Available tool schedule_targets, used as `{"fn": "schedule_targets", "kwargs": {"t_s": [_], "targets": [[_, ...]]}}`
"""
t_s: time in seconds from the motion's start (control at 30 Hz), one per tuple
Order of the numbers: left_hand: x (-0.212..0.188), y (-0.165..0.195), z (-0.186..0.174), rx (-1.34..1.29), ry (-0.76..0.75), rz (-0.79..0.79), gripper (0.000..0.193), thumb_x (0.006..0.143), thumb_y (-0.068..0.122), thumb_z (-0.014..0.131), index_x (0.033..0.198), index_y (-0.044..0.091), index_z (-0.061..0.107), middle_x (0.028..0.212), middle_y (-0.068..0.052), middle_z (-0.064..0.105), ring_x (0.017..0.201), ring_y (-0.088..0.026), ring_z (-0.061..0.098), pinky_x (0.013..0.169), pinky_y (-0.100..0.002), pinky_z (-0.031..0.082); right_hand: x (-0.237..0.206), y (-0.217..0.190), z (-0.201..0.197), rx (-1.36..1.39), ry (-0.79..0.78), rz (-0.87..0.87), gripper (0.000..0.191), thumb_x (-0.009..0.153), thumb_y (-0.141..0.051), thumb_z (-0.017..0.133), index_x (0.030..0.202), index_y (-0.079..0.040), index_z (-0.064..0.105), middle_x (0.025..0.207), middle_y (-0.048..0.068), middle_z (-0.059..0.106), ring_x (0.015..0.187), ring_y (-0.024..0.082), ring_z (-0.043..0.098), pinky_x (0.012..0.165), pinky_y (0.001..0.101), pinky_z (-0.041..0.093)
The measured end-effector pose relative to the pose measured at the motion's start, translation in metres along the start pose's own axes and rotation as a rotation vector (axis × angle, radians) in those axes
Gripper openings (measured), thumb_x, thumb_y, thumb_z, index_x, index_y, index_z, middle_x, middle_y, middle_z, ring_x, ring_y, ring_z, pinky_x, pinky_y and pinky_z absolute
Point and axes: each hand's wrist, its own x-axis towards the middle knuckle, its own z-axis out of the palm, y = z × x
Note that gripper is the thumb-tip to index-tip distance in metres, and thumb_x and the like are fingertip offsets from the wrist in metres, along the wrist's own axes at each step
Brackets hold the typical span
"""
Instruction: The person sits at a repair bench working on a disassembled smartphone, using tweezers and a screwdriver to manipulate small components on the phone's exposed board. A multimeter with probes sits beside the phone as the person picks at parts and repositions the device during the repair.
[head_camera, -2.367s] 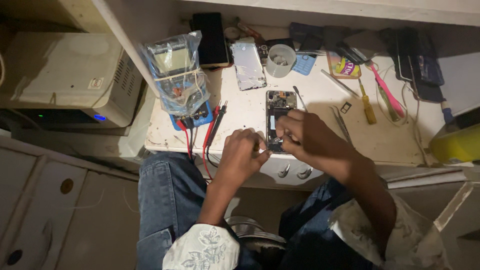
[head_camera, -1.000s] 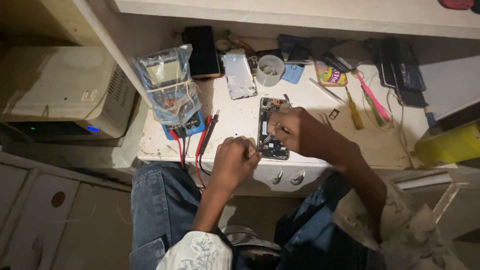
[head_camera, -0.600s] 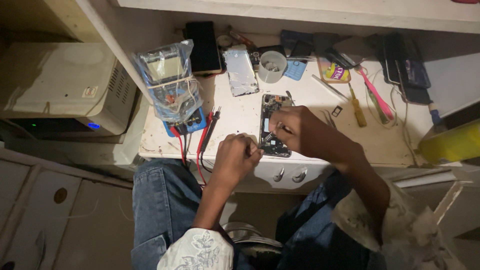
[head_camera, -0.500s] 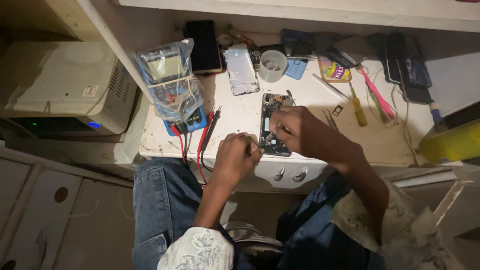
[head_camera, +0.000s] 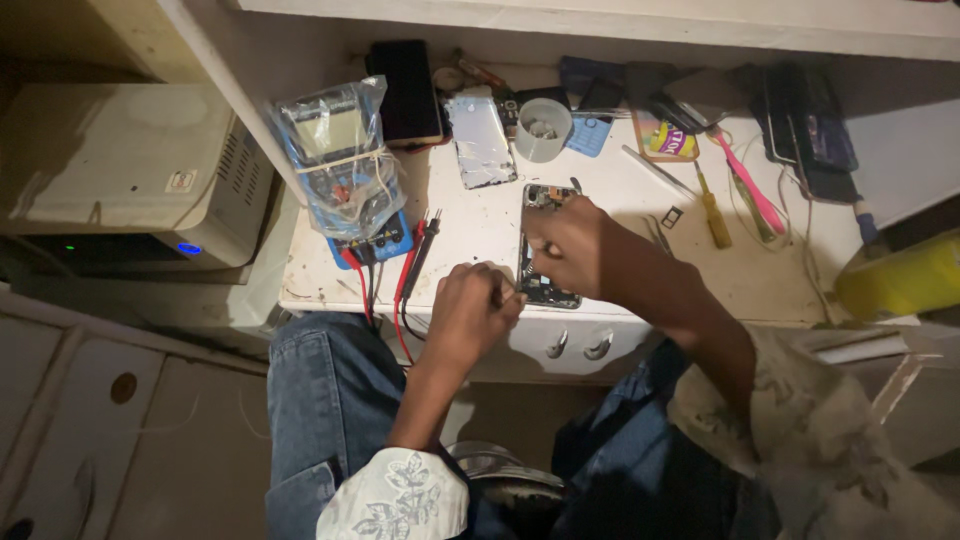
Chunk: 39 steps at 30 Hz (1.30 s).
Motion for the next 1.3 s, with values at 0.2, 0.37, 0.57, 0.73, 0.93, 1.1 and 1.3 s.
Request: {"fn": "schedule_targets", "kwargs": {"t_s": [0.2,0.37,0.57,0.73,0.93,1.1,1.3], "targets": [[-0.002,-0.002,0.003,-0.021,0.04,0.046,0.02,0.076,0.019,0.081,0.073,0.003,0.07,0.082,-0.016,0.071,0.087,-0.038,0.065,0.082,-0.05,0.05,0.003,0.002,0.006,-0.067,0.085,-0.271,0.008,0.085,-0.005,0.065,0.093,-0.003,0.063,0.079,0.017,0.065,0.081,0.036,0.063,0.084,0.048,0.049],[-0.002,-0.002,0.007,0.01,0.051,0.043,0.018,0.077,0.018,0.08,0.073,0.004,0.07,0.083,-0.016,0.071,0.087,-0.039,0.066,0.083,-0.05,0.051,-0.005,-0.011,0.007,-0.096,0.003,-0.106,0.015,0.089,-0.011,0.066,0.099,0.0,0.064,0.083,0.019,0.063,0.089,0.037,0.062,0.081,0.0484,0.048],[-0.003,0.002,0.007,-0.001,0.051,0.032,0.022,0.077,0.02,0.081,0.074,0.002,0.069,0.081,-0.017,0.07,0.087,-0.039,0.065,0.082,-0.05,0.05,0.005,-0.003,0.006,-0.096,0.102,-0.27,0.013,0.088,-0.009,0.065,0.085,0.003,0.064,0.083,0.026,0.064,0.078,0.041,0.065,0.069,0.0492,0.052],[-0.003,0.005,0.008,0.002,0.05,0.033,0.021,0.078,0.02,0.081,0.073,0.003,0.071,0.082,-0.016,0.071,0.088,-0.039,0.064,0.083,-0.051,0.049,0.011,0.0,0.009,-0.104,-0.13,-0.134,0.01,0.085,-0.007,0.065,0.089,0.002,0.067,0.073,0.02,0.063,0.072,0.037,0.068,0.063,0.0466,0.054],[0.0,0.003,0.009,0.072,0.036,0.052,0.02,0.077,0.019,0.08,0.076,0.002,0.07,0.082,-0.018,0.07,0.086,-0.04,0.063,0.082,-0.052,0.049,0.007,-0.002,0.001,-0.016,-0.071,-0.375,0.02,0.074,-0.005,0.065,0.094,0.0,0.065,0.077,0.018,0.063,0.075,0.038,0.067,0.067,0.0465,0.054],[0.0,0.001,0.009,0.059,0.047,0.062,0.025,0.079,0.022,0.08,0.071,0.003,0.066,0.078,-0.017,0.068,0.086,-0.04,0.063,0.082,-0.051,0.049,0.014,-0.008,0.002,-0.131,-0.085,-0.255,0.016,0.078,-0.012,0.067,0.09,-0.001,0.067,0.081,0.02,0.066,0.08,0.043,0.068,0.07,0.0502,0.054],[-0.004,0.0,0.007,0.007,0.083,0.064,0.021,0.077,0.021,0.079,0.075,0.005,0.066,0.08,-0.014,0.069,0.086,-0.039,0.063,0.079,-0.051,0.049,0.021,-0.017,0.007,-0.271,-0.163,0.081,0.024,0.093,-0.023,0.062,0.085,-0.003,0.074,0.083,0.022,0.07,0.081,0.041,0.071,0.075,0.0498,0.057]]}}
